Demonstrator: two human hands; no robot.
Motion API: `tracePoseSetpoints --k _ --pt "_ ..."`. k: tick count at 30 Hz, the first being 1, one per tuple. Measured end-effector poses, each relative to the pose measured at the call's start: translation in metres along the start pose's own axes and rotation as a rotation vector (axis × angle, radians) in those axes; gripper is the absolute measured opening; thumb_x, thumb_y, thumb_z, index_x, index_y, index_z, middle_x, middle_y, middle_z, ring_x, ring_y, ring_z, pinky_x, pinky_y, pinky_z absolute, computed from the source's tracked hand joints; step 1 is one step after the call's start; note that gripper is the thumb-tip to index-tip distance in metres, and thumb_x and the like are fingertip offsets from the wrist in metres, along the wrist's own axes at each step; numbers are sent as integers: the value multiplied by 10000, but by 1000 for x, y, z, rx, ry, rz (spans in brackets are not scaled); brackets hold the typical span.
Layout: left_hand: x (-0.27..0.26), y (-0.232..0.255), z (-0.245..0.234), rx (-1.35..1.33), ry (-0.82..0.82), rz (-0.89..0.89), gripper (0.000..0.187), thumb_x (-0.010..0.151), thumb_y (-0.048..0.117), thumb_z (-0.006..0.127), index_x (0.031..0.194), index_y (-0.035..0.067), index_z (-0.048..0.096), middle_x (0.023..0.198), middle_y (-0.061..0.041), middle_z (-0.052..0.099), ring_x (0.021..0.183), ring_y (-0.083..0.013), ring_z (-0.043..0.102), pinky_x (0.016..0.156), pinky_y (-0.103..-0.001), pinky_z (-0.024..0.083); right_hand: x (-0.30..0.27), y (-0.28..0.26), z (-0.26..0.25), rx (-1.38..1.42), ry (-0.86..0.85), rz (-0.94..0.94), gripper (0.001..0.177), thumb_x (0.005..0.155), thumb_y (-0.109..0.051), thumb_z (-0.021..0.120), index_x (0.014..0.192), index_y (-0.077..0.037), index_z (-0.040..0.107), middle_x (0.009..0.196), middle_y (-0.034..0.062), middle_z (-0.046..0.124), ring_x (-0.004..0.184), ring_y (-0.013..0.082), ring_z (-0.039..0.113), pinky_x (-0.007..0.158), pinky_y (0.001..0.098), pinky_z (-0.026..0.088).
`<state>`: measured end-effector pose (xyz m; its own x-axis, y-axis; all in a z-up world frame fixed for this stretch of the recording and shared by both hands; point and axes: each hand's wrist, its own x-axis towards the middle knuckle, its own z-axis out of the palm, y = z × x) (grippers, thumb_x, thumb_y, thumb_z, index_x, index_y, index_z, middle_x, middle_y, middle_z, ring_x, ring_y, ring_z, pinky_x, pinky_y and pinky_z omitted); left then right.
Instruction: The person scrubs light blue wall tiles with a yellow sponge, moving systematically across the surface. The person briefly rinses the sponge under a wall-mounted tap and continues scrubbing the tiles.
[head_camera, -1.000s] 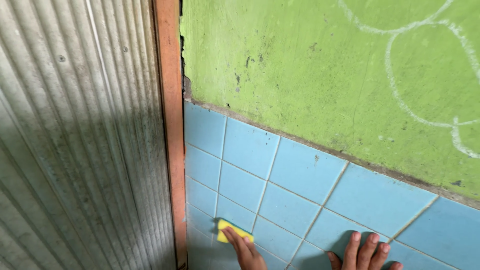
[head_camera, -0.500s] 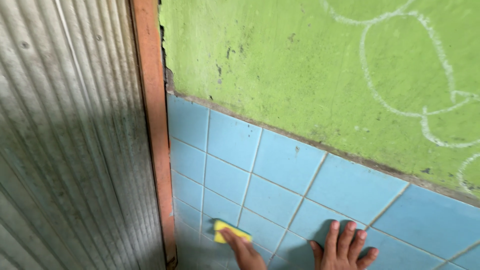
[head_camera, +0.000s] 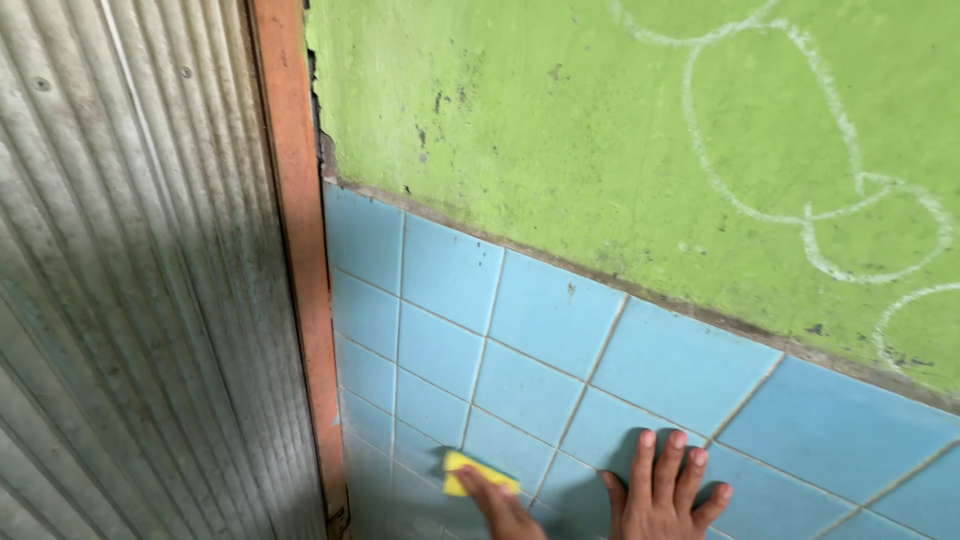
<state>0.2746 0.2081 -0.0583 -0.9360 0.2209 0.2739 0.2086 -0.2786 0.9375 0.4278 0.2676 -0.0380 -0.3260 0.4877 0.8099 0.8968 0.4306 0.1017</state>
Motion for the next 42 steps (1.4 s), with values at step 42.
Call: tracePoseSetpoints --k 42 --pt "-38 62 8 102 -151 184 578 1042 86 354 1577 -24 167 1699 -212 69 1584 -386 91 1231 -445 218 -45 135 -47 110 77 21 745 817 -257 574 1511 -38 411 1590 299 357 1527 451 300 1245 697 65"
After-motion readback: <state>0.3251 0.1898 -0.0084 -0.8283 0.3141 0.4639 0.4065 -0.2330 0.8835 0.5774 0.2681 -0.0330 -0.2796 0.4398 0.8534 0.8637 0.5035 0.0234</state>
